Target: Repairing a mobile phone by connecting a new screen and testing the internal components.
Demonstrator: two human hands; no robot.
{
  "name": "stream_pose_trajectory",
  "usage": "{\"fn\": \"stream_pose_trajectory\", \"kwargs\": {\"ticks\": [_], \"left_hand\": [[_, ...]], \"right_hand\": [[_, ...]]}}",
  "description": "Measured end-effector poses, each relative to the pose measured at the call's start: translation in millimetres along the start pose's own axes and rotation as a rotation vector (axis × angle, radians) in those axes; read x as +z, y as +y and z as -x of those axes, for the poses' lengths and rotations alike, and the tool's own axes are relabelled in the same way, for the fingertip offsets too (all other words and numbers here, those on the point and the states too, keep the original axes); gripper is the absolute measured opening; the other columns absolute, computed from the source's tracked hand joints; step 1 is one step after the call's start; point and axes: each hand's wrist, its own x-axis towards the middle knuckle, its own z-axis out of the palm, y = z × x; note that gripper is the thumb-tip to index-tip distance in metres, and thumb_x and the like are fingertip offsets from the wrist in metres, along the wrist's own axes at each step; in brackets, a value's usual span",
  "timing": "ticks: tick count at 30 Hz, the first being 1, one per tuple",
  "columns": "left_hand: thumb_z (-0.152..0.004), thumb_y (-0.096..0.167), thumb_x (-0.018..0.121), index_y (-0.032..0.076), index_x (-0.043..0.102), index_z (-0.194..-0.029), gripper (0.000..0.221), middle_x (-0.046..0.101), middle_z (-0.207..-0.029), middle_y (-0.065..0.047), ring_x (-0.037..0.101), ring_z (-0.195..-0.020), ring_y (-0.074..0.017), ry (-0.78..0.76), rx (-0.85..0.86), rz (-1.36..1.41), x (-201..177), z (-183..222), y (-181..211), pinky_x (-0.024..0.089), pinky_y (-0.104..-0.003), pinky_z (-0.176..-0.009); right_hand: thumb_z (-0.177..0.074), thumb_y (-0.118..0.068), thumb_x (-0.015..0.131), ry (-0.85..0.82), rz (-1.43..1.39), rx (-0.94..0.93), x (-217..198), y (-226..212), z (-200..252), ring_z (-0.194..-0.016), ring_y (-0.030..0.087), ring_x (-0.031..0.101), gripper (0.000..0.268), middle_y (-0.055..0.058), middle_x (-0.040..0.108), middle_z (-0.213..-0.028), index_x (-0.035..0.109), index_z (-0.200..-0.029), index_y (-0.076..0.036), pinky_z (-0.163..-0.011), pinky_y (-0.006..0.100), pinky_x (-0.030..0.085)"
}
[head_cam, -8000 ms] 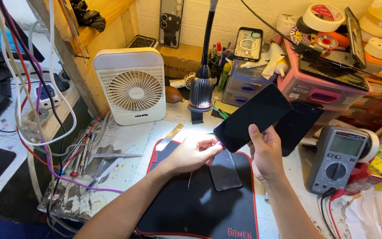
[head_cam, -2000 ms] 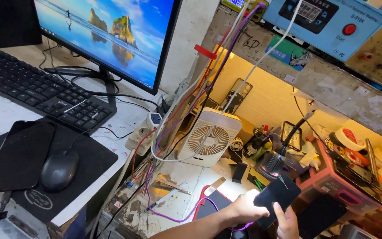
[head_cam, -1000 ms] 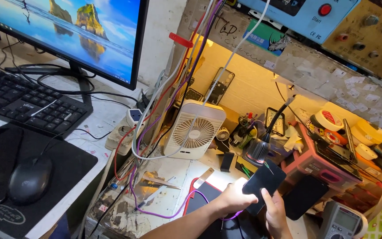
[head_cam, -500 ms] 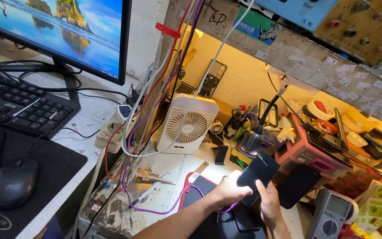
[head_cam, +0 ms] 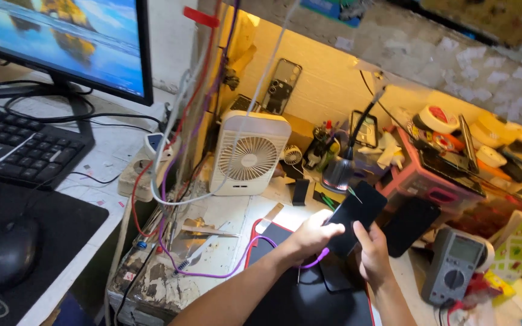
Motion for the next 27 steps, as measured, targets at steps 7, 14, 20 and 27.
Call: {"fn": "stream_pose_trajectory", "kwargs": {"ticks": [7, 14, 20, 27], "left_hand": [[-0.100, 0.039, 0.062, 0.014, 0.066, -0.131, 0.040, 0.065, -0.116, -0.015, 0.062, -0.092, -0.0239, -0.002, -0.031, 0.201, 5.8, -15.8, -22.4, 0.059, -0.037, -0.088], [-0.092, 0.016, 0.072, -0.001, 0.058, -0.132, 0.045, 0.066, -0.093, -0.015, 0.070, -0.077, -0.0178, -0.019, -0.047, 0.139, 4.7, -16.3, -21.9, 0.063, -0.030, -0.077], [-0.086, 0.004, 0.074, 0.000, 0.052, -0.138, 0.057, 0.068, -0.089, -0.014, 0.071, -0.079, -0.0173, -0.075, 0.019, 0.029, 3.1, -27.5, -43.3, 0.064, -0.029, -0.077], [-0.084, 0.002, 0.077, 0.000, 0.047, -0.141, 0.064, 0.069, -0.085, -0.013, 0.069, -0.071, -0.0144, -0.096, 0.152, 0.070, 1.6, -42.6, -69.8, 0.062, -0.024, -0.070]], "right_hand": [[-0.104, -0.009, 0.057, 0.083, 0.084, -0.179, -13.4, -6.7, -2.1, -0.109, 0.030, 0.070, 0.028, 0.019, 0.071, -0.113, 0.063, -0.131, -0.001, -0.098, 0.052, 0.056], [-0.105, -0.011, 0.058, 0.107, 0.051, -0.201, -26.4, -15.1, -1.5, -0.107, 0.028, 0.072, 0.026, 0.016, 0.072, -0.111, 0.063, -0.130, -0.004, -0.098, 0.048, 0.057], [-0.106, -0.013, 0.057, 0.119, 0.039, -0.183, -27.6, -27.6, 1.7, -0.110, 0.031, 0.072, 0.026, 0.018, 0.072, -0.111, 0.061, -0.130, -0.006, -0.098, 0.047, 0.057], [-0.107, -0.015, 0.056, 0.116, 0.081, -0.158, -38.0, -12.5, -2.3, -0.109, 0.028, 0.070, 0.026, 0.016, 0.071, -0.110, 0.060, -0.131, -0.006, -0.097, 0.048, 0.057]]}}
